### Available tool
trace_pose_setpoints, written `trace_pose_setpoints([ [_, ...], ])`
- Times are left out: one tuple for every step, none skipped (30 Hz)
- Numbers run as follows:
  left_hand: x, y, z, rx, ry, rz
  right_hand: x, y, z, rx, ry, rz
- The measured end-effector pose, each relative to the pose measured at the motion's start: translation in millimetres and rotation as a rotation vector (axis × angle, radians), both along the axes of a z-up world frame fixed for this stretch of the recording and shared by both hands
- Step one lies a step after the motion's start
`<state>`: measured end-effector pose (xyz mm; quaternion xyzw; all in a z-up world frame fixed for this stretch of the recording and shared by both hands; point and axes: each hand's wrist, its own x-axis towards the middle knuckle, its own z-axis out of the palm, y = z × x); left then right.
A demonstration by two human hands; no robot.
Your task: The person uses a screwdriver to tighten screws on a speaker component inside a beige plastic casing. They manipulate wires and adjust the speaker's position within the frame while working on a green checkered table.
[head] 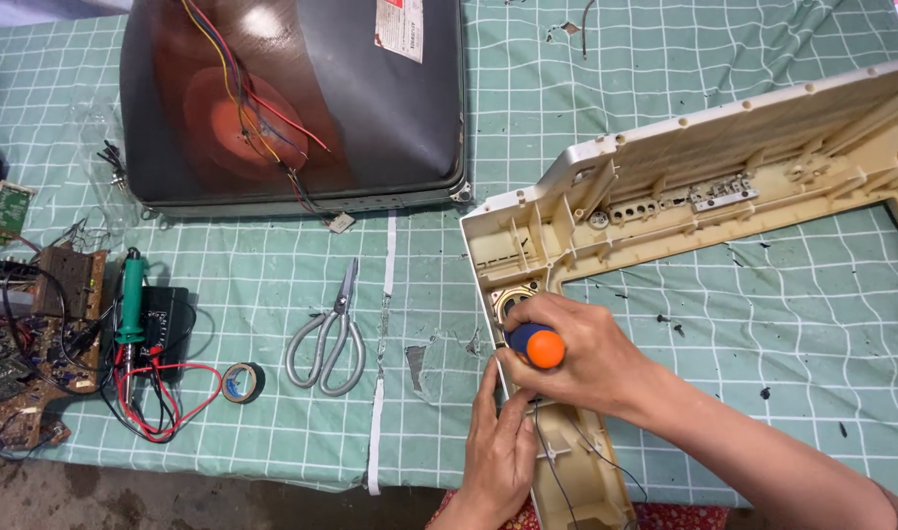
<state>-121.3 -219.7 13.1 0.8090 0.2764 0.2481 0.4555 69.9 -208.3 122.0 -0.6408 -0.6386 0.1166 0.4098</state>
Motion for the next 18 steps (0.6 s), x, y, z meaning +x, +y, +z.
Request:
trace_pose_setpoints([
  [0, 0, -1, 0.002, 0.009, 0.0, -2, 3, 1, -0.03, 0.023, 0.021],
  [0, -1, -2, 0.005, 0.019, 0.001, -4, 6, 2, -0.06, 0.046, 0.042],
  [0, -1, -1, 0.005, 0.02, 0.0, -6, 8, 0, -0.059, 0.047, 0.041],
  [0, 0, 1, -0.001, 0.009, 0.002, -7, 11, -2, -0.061, 0.012, 0.05],
  [1, 1, 2, -0.007, -0.003, 0.003, -8, 14, -4, -0.062, -0.025, 0.058],
  [1, 1, 3, -0.005, -0.003, 0.002, -8, 14, -2, -0.06, -0.025, 0.057],
  [1, 1, 4, 0.001, -0.006, 0.001, -9, 15, 0, -0.049, -0.018, 0.054],
  [1, 1, 5, 0.006, -0.01, -0.001, -10, 15, 2, -0.037, -0.01, 0.051],
  [1, 1, 4, 0.006, -0.009, 0.002, -9, 15, 2, -0.038, -0.009, 0.054],
  [1, 1, 4, -0.007, -0.01, 0.002, -9, 14, 3, -0.023, -0.01, 0.049],
  [1, 1, 4, -0.018, -0.012, 0.0, -8, 14, 3, -0.008, -0.011, 0.041],
  [0, 1, 3, -0.018, -0.012, 0.0, -6, 13, 3, -0.008, -0.011, 0.041],
  [1, 1, 2, 0.001, -0.02, 0.004, -4, 12, 3, 0.021, -0.016, 0.054],
  [1, 1, 1, 0.021, -0.028, 0.008, -2, 10, 3, 0.049, -0.021, 0.068],
  [1, 1, 2, 0.022, -0.028, 0.009, -1, 9, 3, 0.049, -0.022, 0.069],
  [1, 0, 2, 0.014, -0.032, 0.012, 0, 7, 2, 0.053, -0.02, 0.045],
  [2, 0, 3, 0.005, -0.036, 0.016, 2, 5, 2, 0.056, -0.019, 0.022],
  [1, 0, 3, 0.006, -0.037, 0.018, 2, 4, 3, 0.056, -0.02, 0.024],
])
